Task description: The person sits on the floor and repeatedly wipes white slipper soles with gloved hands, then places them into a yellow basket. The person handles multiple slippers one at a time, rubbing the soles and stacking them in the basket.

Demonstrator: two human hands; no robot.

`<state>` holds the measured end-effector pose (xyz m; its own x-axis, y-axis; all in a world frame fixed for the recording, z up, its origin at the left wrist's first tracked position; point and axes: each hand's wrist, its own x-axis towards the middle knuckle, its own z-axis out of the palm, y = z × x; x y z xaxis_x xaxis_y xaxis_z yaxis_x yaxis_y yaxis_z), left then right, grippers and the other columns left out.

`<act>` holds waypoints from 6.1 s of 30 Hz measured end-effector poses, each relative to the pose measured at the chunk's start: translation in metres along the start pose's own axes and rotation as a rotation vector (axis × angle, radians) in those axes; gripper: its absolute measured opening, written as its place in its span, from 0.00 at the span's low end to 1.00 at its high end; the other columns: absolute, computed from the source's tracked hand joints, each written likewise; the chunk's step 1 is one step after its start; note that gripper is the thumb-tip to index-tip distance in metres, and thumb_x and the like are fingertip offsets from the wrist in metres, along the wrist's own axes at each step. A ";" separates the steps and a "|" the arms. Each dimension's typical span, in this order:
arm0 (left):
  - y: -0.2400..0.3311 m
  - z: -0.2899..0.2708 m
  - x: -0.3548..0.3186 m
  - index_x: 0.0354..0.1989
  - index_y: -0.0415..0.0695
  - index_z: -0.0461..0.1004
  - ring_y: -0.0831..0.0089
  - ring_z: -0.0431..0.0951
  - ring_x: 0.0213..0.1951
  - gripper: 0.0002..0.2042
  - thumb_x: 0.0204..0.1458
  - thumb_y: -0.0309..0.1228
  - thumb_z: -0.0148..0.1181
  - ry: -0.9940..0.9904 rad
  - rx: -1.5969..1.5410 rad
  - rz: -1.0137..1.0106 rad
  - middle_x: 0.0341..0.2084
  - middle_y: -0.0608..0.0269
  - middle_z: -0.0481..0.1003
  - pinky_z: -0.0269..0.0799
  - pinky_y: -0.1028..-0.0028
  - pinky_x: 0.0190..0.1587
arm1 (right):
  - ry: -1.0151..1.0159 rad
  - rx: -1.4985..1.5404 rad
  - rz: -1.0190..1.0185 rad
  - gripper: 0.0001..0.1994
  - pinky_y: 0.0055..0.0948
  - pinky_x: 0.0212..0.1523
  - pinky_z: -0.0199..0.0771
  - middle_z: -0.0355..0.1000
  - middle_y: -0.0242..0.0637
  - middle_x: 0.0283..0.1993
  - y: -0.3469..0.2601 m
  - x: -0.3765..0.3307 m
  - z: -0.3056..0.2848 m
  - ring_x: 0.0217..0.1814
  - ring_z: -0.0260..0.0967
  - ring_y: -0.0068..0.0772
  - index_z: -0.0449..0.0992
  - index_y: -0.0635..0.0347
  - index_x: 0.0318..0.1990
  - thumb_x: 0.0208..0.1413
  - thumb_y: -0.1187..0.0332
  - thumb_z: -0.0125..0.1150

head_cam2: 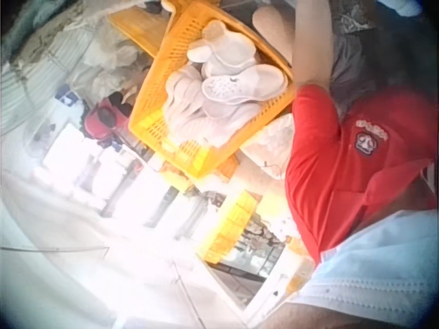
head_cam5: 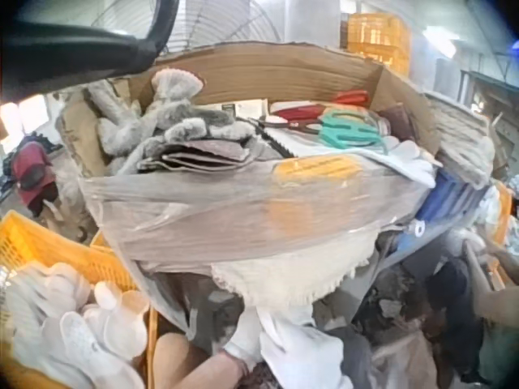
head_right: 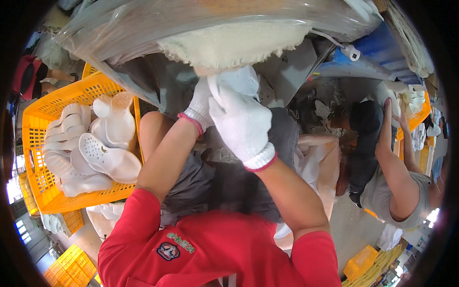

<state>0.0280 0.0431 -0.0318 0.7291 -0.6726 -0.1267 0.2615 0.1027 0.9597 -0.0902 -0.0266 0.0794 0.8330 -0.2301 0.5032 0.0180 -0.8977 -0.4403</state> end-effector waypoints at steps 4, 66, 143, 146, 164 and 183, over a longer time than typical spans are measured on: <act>0.005 0.000 -0.004 0.68 0.44 0.72 0.61 0.81 0.61 0.23 0.79 0.45 0.40 0.078 -0.800 -0.331 0.60 0.55 0.81 0.78 0.64 0.62 | -0.127 -0.064 -0.003 0.14 0.41 0.35 0.81 0.80 0.38 0.38 0.005 0.002 0.003 0.34 0.81 0.47 0.84 0.45 0.56 0.64 0.64 0.70; -0.010 0.032 -0.033 0.63 0.48 0.74 0.38 0.81 0.37 0.41 0.68 0.74 0.37 -0.138 -1.151 -0.236 0.42 0.44 0.80 0.81 0.35 0.43 | -0.439 -0.001 0.190 0.52 0.55 0.80 0.63 0.59 0.73 0.80 -0.045 -0.077 -0.054 0.85 0.55 0.75 0.58 0.75 0.80 0.55 0.55 0.79; 0.019 0.018 -0.033 0.57 0.47 0.76 0.61 0.85 0.45 0.22 0.78 0.47 0.39 0.127 -0.798 -0.188 0.45 0.56 0.82 0.84 0.60 0.52 | -0.408 0.773 0.451 0.18 0.35 0.44 0.79 0.85 0.46 0.39 0.006 0.024 -0.020 0.39 0.81 0.32 0.85 0.70 0.47 0.67 0.59 0.66; 0.022 0.023 -0.035 0.57 0.45 0.75 0.59 0.85 0.44 0.23 0.78 0.50 0.38 0.311 -1.041 -0.441 0.43 0.54 0.82 0.85 0.58 0.52 | -0.527 0.747 0.644 0.24 0.35 0.51 0.81 0.84 0.48 0.46 -0.004 0.016 -0.031 0.43 0.83 0.35 0.81 0.68 0.62 0.67 0.59 0.65; -0.007 0.031 -0.037 0.61 0.47 0.75 0.60 0.82 0.52 0.44 0.69 0.77 0.34 -0.021 -1.179 -0.289 0.47 0.57 0.80 0.79 0.62 0.61 | -0.467 0.472 0.491 0.21 0.30 0.51 0.79 0.83 0.32 0.48 -0.004 0.019 -0.035 0.48 0.75 0.19 0.80 0.72 0.62 0.68 0.66 0.65; 0.010 0.039 -0.068 0.58 0.45 0.75 0.51 0.83 0.46 0.43 0.71 0.74 0.29 -0.286 -1.168 -0.127 0.44 0.48 0.81 0.82 0.53 0.53 | -0.543 0.262 0.342 0.21 0.48 0.53 0.80 0.80 0.53 0.47 -0.048 -0.022 -0.081 0.51 0.80 0.58 0.80 0.63 0.60 0.66 0.57 0.67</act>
<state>-0.0432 0.0612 -0.0040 0.5294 -0.8484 -0.0017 0.8424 0.5254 0.1202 -0.1542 -0.0083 0.1493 0.9733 -0.2017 -0.1093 -0.2187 -0.6723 -0.7072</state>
